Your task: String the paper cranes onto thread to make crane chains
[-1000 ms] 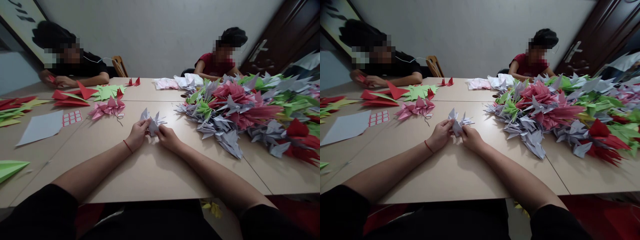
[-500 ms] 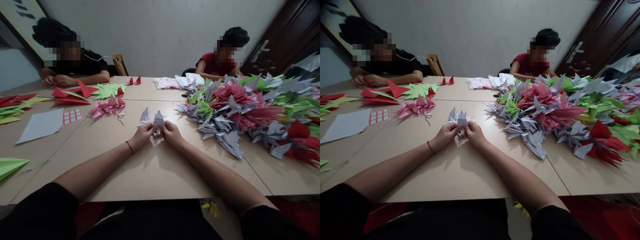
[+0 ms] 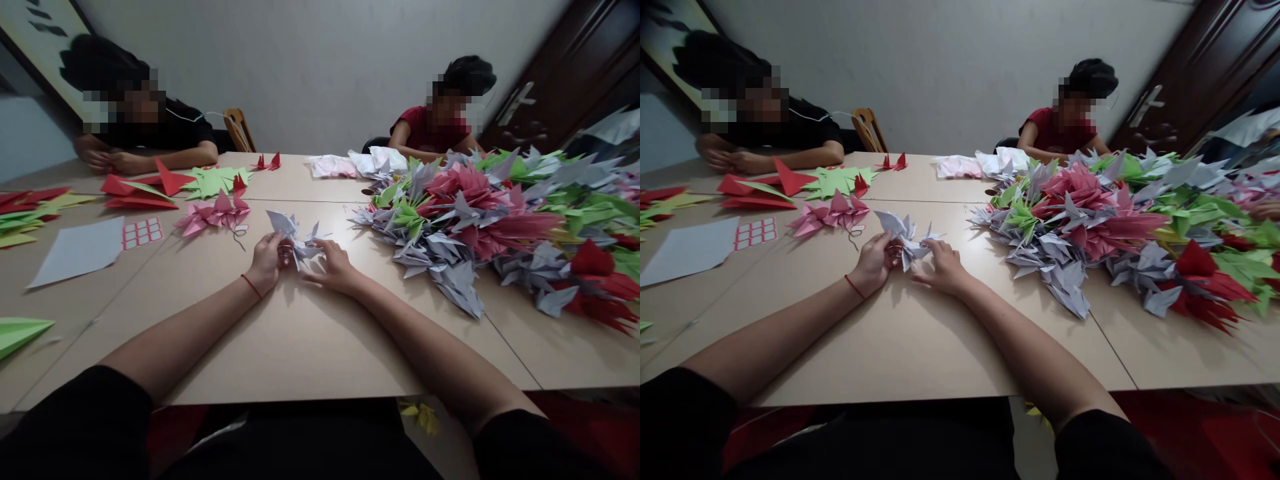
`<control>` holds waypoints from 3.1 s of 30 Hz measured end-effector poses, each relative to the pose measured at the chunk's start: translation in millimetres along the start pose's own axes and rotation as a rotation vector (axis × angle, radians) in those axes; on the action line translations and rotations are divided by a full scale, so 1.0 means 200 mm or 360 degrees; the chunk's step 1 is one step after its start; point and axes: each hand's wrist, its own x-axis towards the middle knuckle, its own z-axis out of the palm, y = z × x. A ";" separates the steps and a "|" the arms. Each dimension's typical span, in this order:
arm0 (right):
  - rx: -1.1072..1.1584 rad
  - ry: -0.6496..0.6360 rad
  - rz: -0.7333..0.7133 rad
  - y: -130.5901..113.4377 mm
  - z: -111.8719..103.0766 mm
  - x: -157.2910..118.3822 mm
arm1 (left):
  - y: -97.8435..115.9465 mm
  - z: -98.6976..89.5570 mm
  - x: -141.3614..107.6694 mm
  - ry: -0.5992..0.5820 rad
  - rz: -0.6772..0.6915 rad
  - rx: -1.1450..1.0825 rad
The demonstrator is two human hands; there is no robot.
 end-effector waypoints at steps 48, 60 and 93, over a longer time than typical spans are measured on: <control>0.1333 0.0234 0.0605 -0.15 -0.30 0.07 | 0.03 0.06 -0.15 -0.0156 0.0556 0.0418; 0.1301 0.0194 0.0314 -0.20 -0.30 0.05 | 0.22 0.10 -0.15 -0.0386 0.0647 0.0380; 0.1333 0.0033 0.0238 -0.19 -0.31 0.04 | 0.39 0.08 -0.09 -0.0914 -0.0291 0.0353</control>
